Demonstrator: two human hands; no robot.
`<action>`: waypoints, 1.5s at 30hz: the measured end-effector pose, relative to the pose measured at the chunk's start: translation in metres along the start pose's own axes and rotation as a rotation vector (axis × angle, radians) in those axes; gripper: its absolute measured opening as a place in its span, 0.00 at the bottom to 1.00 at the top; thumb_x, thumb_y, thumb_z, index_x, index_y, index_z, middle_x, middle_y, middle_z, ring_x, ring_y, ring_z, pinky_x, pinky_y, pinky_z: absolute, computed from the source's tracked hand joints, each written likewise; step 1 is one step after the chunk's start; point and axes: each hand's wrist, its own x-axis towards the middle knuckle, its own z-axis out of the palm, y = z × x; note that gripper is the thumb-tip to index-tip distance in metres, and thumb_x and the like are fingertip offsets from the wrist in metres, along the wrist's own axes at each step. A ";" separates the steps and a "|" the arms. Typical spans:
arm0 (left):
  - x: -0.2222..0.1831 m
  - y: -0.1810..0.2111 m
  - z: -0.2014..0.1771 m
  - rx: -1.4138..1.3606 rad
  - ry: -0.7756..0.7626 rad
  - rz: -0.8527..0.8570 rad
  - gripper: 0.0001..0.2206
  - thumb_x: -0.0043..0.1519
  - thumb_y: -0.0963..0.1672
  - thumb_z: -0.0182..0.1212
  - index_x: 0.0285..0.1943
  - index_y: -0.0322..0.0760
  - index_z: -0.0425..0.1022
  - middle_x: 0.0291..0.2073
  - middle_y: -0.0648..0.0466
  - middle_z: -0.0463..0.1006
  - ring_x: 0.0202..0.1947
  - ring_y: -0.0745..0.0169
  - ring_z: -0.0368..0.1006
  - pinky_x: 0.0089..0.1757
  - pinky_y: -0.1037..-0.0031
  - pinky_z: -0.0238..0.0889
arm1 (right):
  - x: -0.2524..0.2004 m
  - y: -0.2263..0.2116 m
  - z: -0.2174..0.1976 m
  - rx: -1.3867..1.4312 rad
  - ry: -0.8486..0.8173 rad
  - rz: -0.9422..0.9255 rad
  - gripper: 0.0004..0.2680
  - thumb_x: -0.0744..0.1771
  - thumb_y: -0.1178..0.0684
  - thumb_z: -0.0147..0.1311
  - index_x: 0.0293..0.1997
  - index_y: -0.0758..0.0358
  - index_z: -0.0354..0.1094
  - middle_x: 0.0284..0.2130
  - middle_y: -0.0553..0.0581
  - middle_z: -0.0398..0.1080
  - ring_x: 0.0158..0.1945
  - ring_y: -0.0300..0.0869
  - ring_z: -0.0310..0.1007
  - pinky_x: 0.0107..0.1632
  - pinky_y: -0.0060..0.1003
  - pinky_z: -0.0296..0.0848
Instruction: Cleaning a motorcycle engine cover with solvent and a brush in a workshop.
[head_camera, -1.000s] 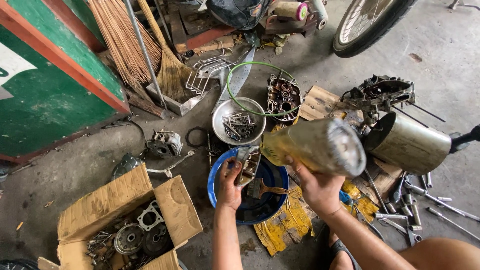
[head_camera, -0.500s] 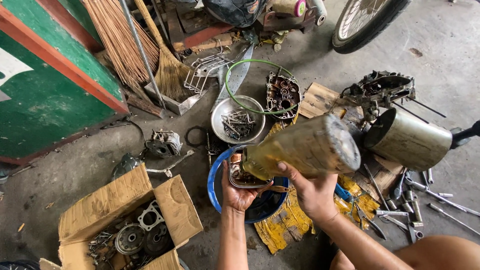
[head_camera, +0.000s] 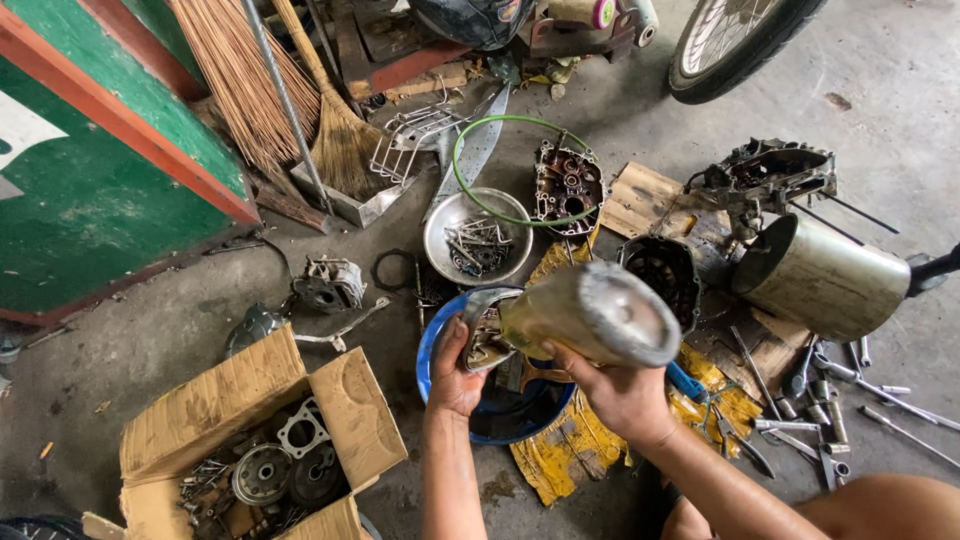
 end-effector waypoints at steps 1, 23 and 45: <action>-0.001 0.006 0.005 0.104 -0.031 0.060 0.28 0.57 0.53 0.72 0.62 0.38 0.70 0.49 0.53 0.79 0.53 0.59 0.76 0.55 0.55 0.73 | -0.001 0.001 -0.001 -0.076 0.026 -0.017 0.19 0.63 0.55 0.66 0.58 0.69 0.65 0.50 0.64 0.76 0.51 0.45 0.81 0.52 0.43 0.81; -0.033 0.059 0.088 1.007 0.140 0.345 0.34 0.45 0.53 0.78 0.56 0.37 0.67 0.49 0.47 0.74 0.47 0.59 0.75 0.43 0.69 0.75 | 0.032 0.036 -0.051 0.579 0.813 0.736 0.21 0.65 0.52 0.60 0.63 0.67 0.56 0.54 0.65 0.71 0.53 0.53 0.77 0.49 0.49 0.84; 0.006 -0.014 -0.024 -0.539 -0.108 0.105 0.34 0.65 0.58 0.60 0.75 0.41 0.62 0.68 0.45 0.69 0.67 0.40 0.66 0.60 0.37 0.65 | -0.019 0.022 0.000 0.084 0.139 0.168 0.13 0.63 0.57 0.67 0.50 0.68 0.73 0.46 0.59 0.80 0.47 0.44 0.83 0.50 0.37 0.84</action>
